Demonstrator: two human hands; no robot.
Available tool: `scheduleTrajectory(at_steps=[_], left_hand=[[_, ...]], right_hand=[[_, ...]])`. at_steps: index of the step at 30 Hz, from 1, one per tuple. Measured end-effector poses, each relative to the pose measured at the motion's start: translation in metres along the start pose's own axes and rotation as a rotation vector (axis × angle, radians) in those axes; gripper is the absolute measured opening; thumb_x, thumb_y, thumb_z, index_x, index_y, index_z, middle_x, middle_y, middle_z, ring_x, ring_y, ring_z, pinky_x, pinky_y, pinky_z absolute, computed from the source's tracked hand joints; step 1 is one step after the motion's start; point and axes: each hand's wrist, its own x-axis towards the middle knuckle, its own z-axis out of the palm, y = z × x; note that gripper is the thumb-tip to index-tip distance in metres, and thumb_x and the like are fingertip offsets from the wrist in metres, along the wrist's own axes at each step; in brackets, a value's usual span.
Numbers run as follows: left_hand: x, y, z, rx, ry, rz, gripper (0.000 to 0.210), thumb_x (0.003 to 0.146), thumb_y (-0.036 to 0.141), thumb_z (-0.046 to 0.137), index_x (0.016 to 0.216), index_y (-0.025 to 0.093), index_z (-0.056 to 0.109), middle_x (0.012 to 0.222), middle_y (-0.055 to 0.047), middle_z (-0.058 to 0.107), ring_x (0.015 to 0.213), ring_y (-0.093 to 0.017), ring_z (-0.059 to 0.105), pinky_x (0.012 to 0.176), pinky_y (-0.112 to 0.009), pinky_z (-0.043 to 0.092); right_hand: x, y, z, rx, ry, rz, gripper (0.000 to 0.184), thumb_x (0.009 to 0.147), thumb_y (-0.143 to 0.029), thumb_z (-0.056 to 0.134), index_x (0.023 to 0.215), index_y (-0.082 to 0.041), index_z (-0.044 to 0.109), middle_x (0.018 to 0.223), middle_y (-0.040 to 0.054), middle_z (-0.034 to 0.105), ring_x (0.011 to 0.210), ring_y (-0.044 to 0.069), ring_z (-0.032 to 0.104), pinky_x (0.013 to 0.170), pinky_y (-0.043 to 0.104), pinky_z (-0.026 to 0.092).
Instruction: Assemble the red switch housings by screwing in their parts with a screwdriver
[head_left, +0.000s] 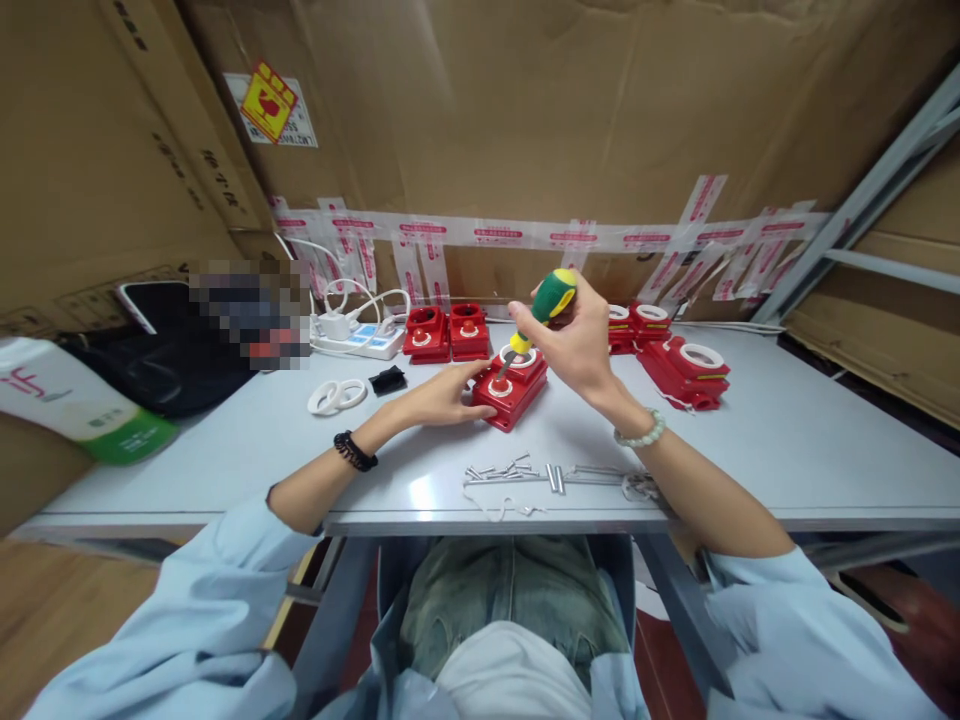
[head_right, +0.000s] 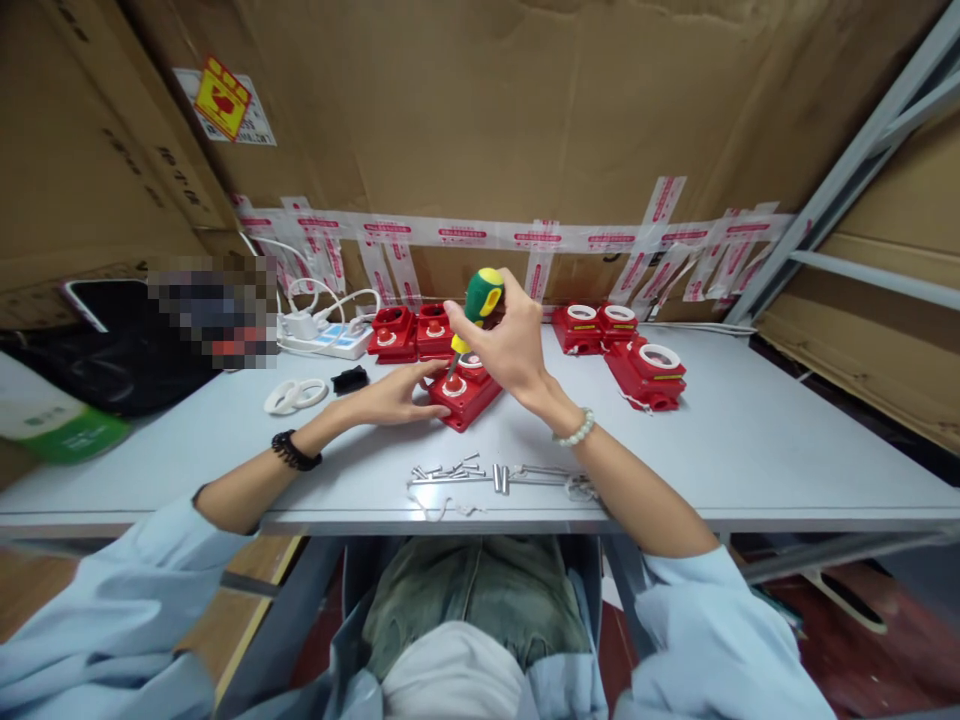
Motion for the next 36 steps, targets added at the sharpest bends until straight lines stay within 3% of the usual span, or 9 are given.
scheduleTrajectory(at_steps=[5, 8, 16, 22, 27, 32, 36], left_hand=[[0.001, 0.008, 0.008, -0.053, 0.053, 0.009, 0.051, 0.079, 0.047, 0.074, 0.114, 0.014, 0.058, 0.094, -0.009, 0.071, 0.079, -0.020, 0.066, 0.072, -0.034, 0.053], [0.001, 0.014, 0.009, -0.068, 0.050, 0.027, 0.045, 0.079, 0.048, 0.073, 0.106, 0.015, 0.056, 0.088, -0.006, 0.068, 0.073, -0.017, 0.062, 0.067, -0.031, 0.050], [0.003, 0.014, 0.014, -0.040, 0.099, 0.055, 0.045, 0.079, 0.052, 0.072, 0.100, 0.017, 0.051, 0.095, -0.006, 0.060, 0.078, -0.018, 0.055, 0.069, -0.034, 0.048], [0.002, 0.016, 0.014, -0.027, 0.084, 0.057, 0.058, 0.081, 0.055, 0.069, 0.121, 0.017, 0.049, 0.120, -0.013, 0.057, 0.100, -0.025, 0.058, 0.086, -0.043, 0.051], [0.008, 0.019, 0.017, -0.068, 0.154, 0.119, 0.077, 0.079, 0.055, 0.072, 0.137, 0.018, 0.038, 0.137, -0.018, 0.051, 0.124, -0.034, 0.053, 0.102, -0.050, 0.047], [0.019, 0.017, 0.020, -0.136, 0.108, 0.168, 0.079, 0.081, 0.056, 0.070, 0.142, 0.019, 0.037, 0.142, -0.018, 0.052, 0.126, -0.035, 0.054, 0.102, -0.053, 0.048], [0.022, 0.015, 0.020, -0.135, 0.121, 0.179, 0.082, 0.077, 0.057, 0.073, 0.142, 0.018, 0.040, 0.144, -0.019, 0.051, 0.128, -0.038, 0.052, 0.104, -0.053, 0.046]], right_hand=[[-0.006, -0.004, 0.010, 0.009, -0.102, 0.004, 0.033, 0.078, -0.043, 0.071, 0.077, -0.024, 0.044, 0.066, -0.0036, 0.053, 0.057, 0.012, 0.045, 0.055, 0.031, 0.045], [-0.007, -0.003, 0.010, -0.013, -0.122, 0.006, 0.036, 0.077, -0.041, 0.071, 0.074, -0.024, 0.040, 0.061, -0.0058, 0.049, 0.055, 0.011, 0.042, 0.054, 0.029, 0.042], [-0.009, -0.005, 0.009, 0.007, -0.129, 0.010, 0.036, 0.076, -0.041, 0.071, 0.075, -0.024, 0.040, 0.062, -0.0056, 0.049, 0.056, 0.011, 0.042, 0.055, 0.030, 0.042], [-0.008, -0.007, 0.012, -0.027, -0.128, 0.010, 0.037, 0.076, -0.040, 0.071, 0.073, -0.024, 0.039, 0.061, -0.0055, 0.048, 0.054, 0.011, 0.041, 0.054, 0.030, 0.041], [-0.005, -0.008, 0.016, -0.096, -0.120, 0.011, 0.031, 0.077, -0.039, 0.071, 0.076, -0.024, 0.044, 0.061, -0.0048, 0.051, 0.054, 0.011, 0.042, 0.057, 0.031, 0.042], [-0.001, -0.006, 0.018, -0.137, -0.132, 0.009, 0.032, 0.077, -0.030, 0.069, 0.101, -0.022, 0.050, 0.069, -0.0040, 0.055, 0.057, 0.012, 0.047, 0.058, 0.030, 0.042], [0.005, -0.013, 0.018, -0.304, -0.230, -0.056, 0.036, 0.080, -0.025, 0.067, 0.111, -0.022, 0.049, 0.068, -0.0045, 0.054, 0.054, 0.012, 0.043, 0.058, 0.029, 0.038]])
